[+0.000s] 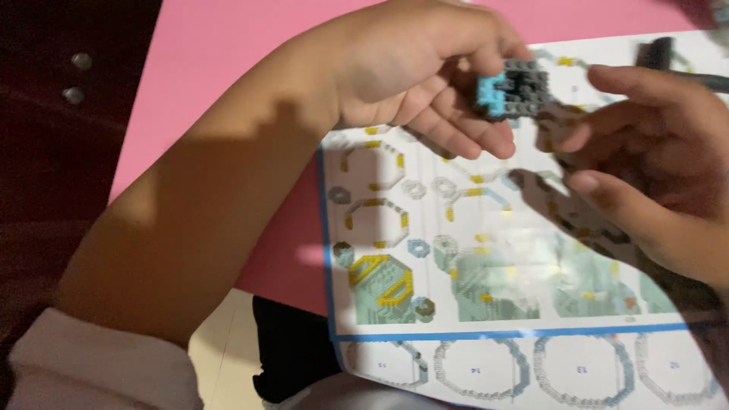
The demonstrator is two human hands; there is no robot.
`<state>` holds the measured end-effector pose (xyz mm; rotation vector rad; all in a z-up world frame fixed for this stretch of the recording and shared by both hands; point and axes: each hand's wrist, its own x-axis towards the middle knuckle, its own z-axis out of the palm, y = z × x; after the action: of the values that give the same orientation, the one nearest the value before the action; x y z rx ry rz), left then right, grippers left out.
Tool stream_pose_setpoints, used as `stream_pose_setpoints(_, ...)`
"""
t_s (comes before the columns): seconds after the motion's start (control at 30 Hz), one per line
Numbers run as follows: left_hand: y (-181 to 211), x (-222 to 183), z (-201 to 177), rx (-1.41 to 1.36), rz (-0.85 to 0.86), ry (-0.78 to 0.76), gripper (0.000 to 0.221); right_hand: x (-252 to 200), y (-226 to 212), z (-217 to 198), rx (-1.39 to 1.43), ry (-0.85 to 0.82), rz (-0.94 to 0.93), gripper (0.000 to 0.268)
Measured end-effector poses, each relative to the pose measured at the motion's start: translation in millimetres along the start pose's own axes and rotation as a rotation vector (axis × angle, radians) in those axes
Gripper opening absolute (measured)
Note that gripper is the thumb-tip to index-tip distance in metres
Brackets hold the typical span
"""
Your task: Assembling a 3D model using small interlocking plastic blocks while following printed instructions.
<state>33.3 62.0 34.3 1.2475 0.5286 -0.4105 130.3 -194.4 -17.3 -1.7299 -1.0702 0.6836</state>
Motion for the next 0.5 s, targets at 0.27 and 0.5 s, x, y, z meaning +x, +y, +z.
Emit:
stream_pose_setpoints(0.27, 0.1, -7.6, -18.6, 0.295, -0.012, -0.118, 0.056, -4.8, 37.9, -9.6, -0.207, 0.005, 0.06, 0.079)
stream_pose_setpoints(0.5, -7.7, -7.2, -21.8, 0.236, 0.055, -0.078, 0.036, -5.2, 28.6, 0.3, -0.263, 0.0, 0.104, 0.078)
